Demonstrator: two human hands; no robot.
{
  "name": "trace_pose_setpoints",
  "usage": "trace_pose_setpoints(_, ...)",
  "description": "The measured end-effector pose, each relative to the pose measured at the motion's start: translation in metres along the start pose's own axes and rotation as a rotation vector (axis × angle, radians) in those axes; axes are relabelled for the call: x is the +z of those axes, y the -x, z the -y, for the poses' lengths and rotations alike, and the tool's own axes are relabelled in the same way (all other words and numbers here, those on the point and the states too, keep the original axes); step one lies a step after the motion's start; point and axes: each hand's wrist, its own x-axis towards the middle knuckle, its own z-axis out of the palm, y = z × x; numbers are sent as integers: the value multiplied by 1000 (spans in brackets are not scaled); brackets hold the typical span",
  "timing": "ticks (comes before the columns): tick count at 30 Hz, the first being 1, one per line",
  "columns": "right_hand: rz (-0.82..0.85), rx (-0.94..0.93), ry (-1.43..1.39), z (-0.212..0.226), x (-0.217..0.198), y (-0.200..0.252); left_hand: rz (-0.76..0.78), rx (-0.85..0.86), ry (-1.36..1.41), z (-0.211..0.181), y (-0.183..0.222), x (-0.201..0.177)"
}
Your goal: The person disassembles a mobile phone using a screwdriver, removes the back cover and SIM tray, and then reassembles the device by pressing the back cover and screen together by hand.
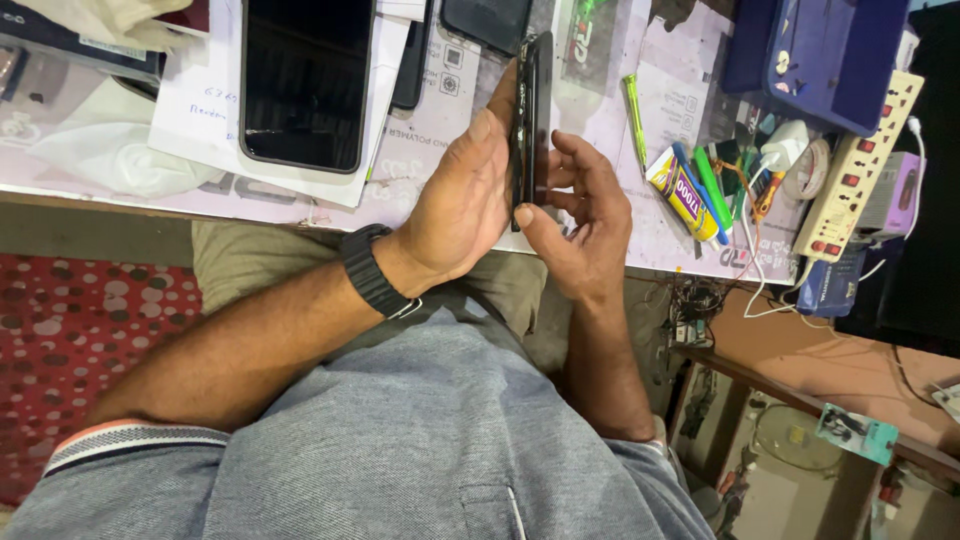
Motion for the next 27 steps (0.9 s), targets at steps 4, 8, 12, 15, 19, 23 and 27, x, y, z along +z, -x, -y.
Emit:
trace_pose_setpoints(4, -13, -25, 40, 2, 2, -2, 9, 4, -25, 1, -1, -2)
trace_pose_setpoints(8, -18, -51, 59, 2, 4, -2, 3, -7, -43, 1, -2, -2)
trace_pose_setpoints(12, -17, -69, 69, 4, 5, -1, 8, 22, -107, 3, -3, -4)
trace_pose_setpoints(15, -14, -82, 99, 7, 5, -1, 23, 33, -144, 4, -2, -5)
trace_pose_setpoints(19, -12, -71, 97, 10, 6, -2, 12, 28, -98, 5, -1, -4)
trace_pose_setpoints(23, 0, -67, 88, 10, 5, -1, 10, 44, -68, 9, 0, -5)
trace_pose_setpoints(27, 1, -71, 125, 10, 2, 0, -4, 54, -71, 11, 2, -5)
